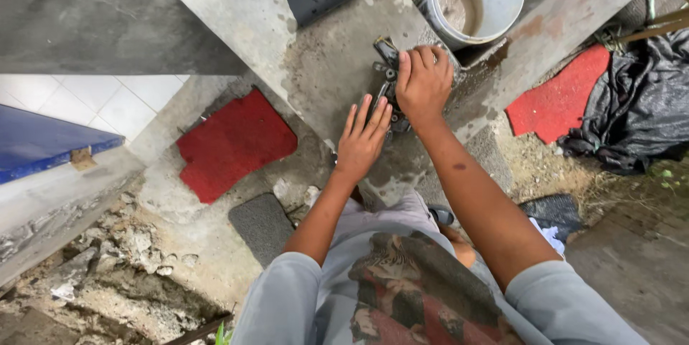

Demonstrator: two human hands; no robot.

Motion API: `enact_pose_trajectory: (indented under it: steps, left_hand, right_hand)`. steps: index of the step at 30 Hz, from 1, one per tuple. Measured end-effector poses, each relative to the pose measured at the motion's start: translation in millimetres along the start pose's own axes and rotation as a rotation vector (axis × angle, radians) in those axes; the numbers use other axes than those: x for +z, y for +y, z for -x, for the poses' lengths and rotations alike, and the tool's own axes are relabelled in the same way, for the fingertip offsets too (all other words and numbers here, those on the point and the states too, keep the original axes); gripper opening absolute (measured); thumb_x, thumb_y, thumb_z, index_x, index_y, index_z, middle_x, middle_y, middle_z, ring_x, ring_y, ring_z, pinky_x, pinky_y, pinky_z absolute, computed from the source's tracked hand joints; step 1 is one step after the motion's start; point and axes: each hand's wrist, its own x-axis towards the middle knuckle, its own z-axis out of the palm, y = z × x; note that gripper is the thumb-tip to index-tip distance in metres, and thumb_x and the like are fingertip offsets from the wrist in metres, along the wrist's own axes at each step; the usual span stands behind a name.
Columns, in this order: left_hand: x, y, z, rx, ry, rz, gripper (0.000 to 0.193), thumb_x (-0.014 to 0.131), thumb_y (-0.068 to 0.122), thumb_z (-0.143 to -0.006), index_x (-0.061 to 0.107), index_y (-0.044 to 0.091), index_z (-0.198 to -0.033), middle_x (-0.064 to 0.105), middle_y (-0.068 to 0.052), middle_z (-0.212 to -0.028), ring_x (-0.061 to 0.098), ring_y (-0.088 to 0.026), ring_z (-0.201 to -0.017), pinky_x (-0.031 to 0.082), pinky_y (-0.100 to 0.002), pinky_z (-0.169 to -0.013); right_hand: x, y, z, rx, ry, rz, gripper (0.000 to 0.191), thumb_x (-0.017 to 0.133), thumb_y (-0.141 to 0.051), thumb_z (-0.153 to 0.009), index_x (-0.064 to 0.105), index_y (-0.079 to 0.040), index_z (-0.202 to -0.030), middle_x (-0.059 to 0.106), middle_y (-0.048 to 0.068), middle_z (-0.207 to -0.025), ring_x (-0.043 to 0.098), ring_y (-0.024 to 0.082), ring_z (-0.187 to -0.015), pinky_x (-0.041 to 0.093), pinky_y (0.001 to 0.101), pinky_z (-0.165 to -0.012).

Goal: The person assembles a small metal camera-like device at a concrete sink. They attach a small black rectangular piece to the device, then fit a larger black rectangular cover over it, and finally secure a small black cap onto the top. The person repeatedly adjusts and repositions the parts during the process.

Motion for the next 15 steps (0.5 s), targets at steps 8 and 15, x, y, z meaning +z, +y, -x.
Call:
enact_pose_trajectory:
  steps: [8,15]
  left_hand:
    - [4.5,4.4,3.2,-0.023,0.002,0.066,0.052,0.059,0.020,-0.106,0.049,0.016,-0.157,0.040,-0.004,-0.166,0.034,-0.032,-0.155,0.030,-0.051,-0.127]
    - [-3.3,-3.7,-15.7,-0.011,-0.027,0.066,0.051,0.057,0.024,-0.109,0.047,0.013,-0.158,0.039,0.000,-0.166,0.032,-0.033,-0.156,0.028,-0.052,-0.127]
  right_hand:
    - [-1.2,3.5,-0.1,0.117,-0.115,-0.153,0.031,0.049,-0.025,-0.113,0.072,-0.005,-0.106,0.067,0.009,-0.108,0.061,0.035,-0.097,0.050,0.0470,-0.084]
    - [-5.1,3.6,2.3,0.068,-0.093,-0.225,0.032,0.046,-0.026,-0.111,0.072,-0.007,-0.107,0.068,0.008,-0.110,0.063,0.035,-0.099,0.051,0.0457,-0.082]
